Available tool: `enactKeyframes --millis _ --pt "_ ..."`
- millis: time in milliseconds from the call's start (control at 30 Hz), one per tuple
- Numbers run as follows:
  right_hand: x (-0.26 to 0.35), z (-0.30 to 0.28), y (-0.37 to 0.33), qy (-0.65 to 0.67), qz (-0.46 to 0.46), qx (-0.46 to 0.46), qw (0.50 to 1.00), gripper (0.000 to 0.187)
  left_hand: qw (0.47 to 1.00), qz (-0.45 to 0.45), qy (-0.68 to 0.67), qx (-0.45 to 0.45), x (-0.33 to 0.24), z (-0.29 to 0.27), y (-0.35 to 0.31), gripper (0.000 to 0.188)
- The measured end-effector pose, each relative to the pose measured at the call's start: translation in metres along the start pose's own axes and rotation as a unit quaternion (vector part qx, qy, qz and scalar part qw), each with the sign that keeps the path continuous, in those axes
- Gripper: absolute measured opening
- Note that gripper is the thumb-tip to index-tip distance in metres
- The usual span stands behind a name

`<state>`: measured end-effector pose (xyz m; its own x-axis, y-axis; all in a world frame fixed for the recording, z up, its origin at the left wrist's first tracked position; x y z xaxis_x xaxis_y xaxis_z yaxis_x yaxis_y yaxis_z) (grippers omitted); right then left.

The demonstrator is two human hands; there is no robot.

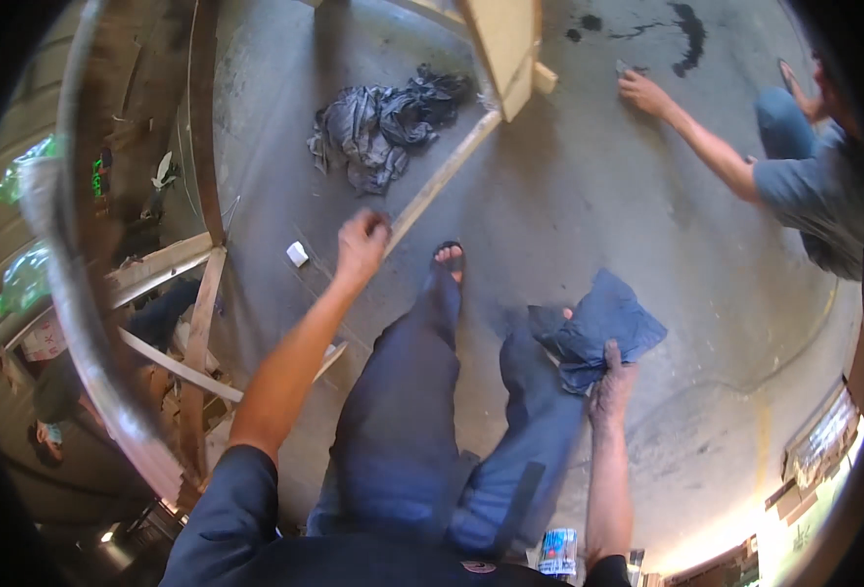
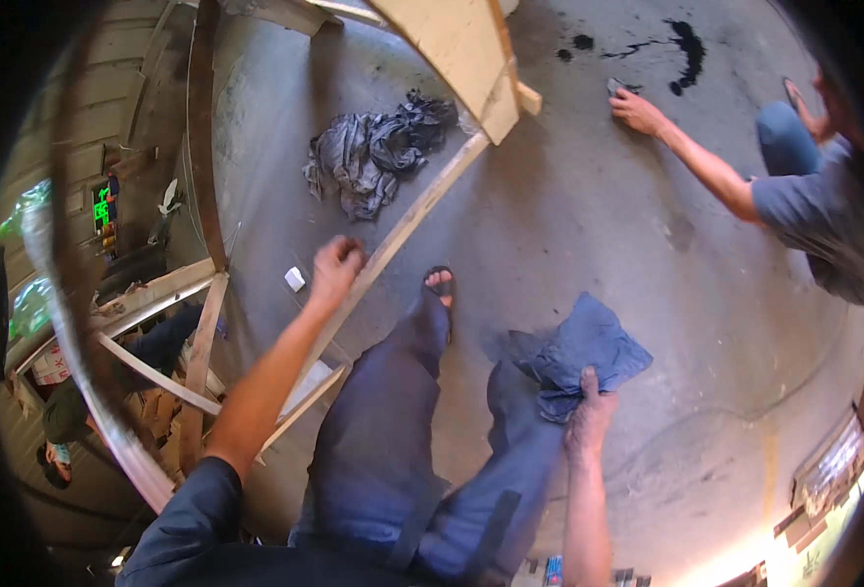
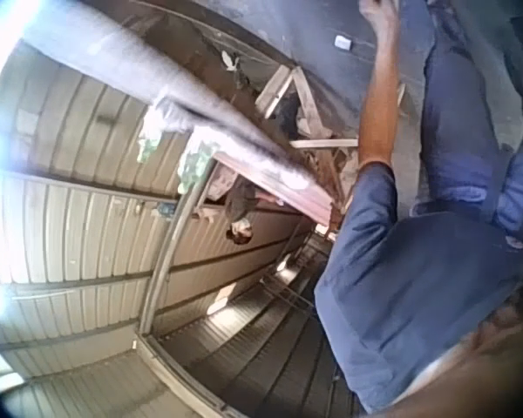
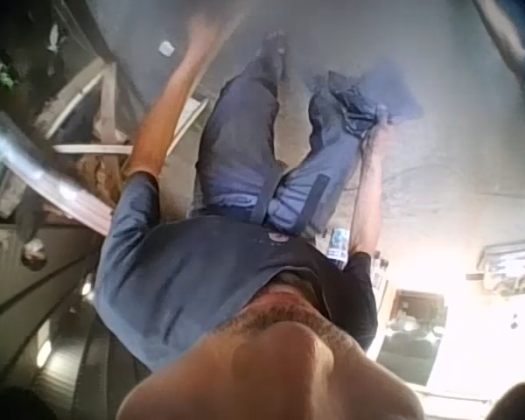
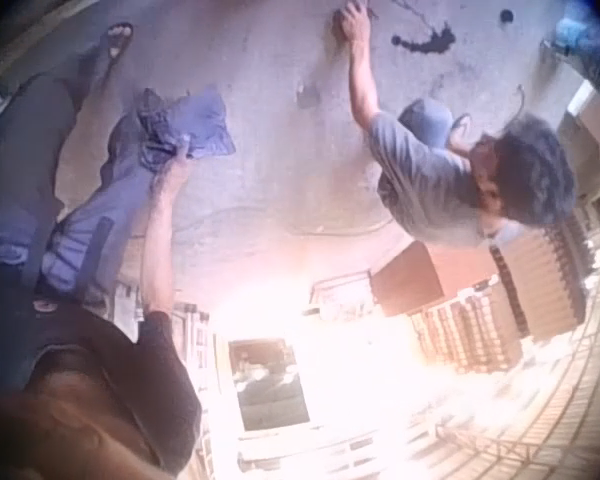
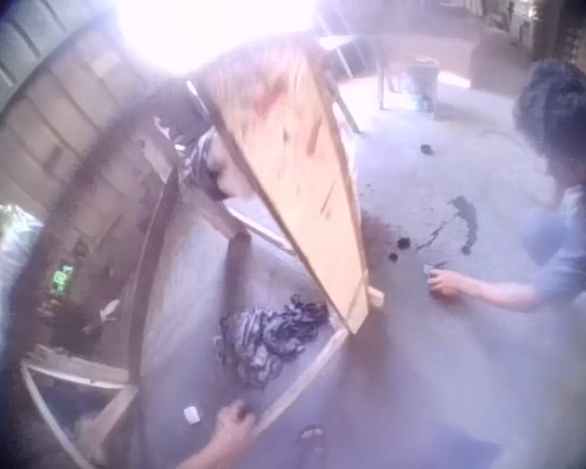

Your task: The person wipes a slatted wooden panel with a cloth, handles cloths on the floor, and then lifts and carries the slatted wooden panel to place it onto a wooden structure.

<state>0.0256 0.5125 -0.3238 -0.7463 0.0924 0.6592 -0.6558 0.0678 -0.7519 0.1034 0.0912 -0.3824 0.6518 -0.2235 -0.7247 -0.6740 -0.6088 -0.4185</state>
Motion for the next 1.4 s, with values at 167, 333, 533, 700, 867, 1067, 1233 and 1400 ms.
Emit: enactKeyframes --millis 167,333,533,700,867,1067,1233,1400 --pt "-0.026 0.032 0.116 -0.143 -0.038 0.056 0.987 0.040 0.959 -0.003 0.222 -0.176 0.132 -0.041 0.145 0.035" --pt "-0.042 0.051 0.211 -0.176 -0.106 0.077 0.976 0.040 0.950 -0.002 0.236 -0.203 0.188 -0.043 0.223 0.077" --pt "-0.063 0.070 0.275 -0.169 -0.155 0.125 0.965 0.042 0.956 -0.023 0.192 -0.222 0.240 -0.032 0.294 0.105" --pt "-0.067 0.067 0.323 -0.146 -0.226 0.052 0.962 0.039 0.963 -0.072 0.120 -0.230 0.249 -0.001 0.310 0.074" --pt "-0.103 0.108 0.302 -0.085 -0.194 0.067 0.975 0.035 0.978 0.037 -0.101 -0.180 0.227 -0.070 0.176 0.038" --pt "-0.141 0.091 0.314 0.006 -0.137 0.098 0.986 0.030 0.906 0.014 -0.410 -0.102 0.086 -0.074 0.046 0.057" --pt "-0.103 0.061 0.318 0.080 -0.189 0.088 0.975 0.031 0.843 0.044 -0.533 0.055 -0.008 0.020 0.050 0.054" --pt "-0.075 0.020 0.292 0.147 -0.230 0.000 0.962 0.033 0.787 0.023 -0.570 0.237 -0.092 0.136 0.108 0.052"
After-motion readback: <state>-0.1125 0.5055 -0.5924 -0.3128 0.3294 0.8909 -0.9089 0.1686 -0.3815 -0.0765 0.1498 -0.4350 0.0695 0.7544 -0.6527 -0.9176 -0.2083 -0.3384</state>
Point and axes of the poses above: each hand's wrist, its own y-axis towards the middle knuckle, its own z-axis out of the palm, x = y × z, the point moved 2 cm from there along y, towards the middle knuckle, and after that the axes turned 9 degrees about -y, right-handed, at the moved point
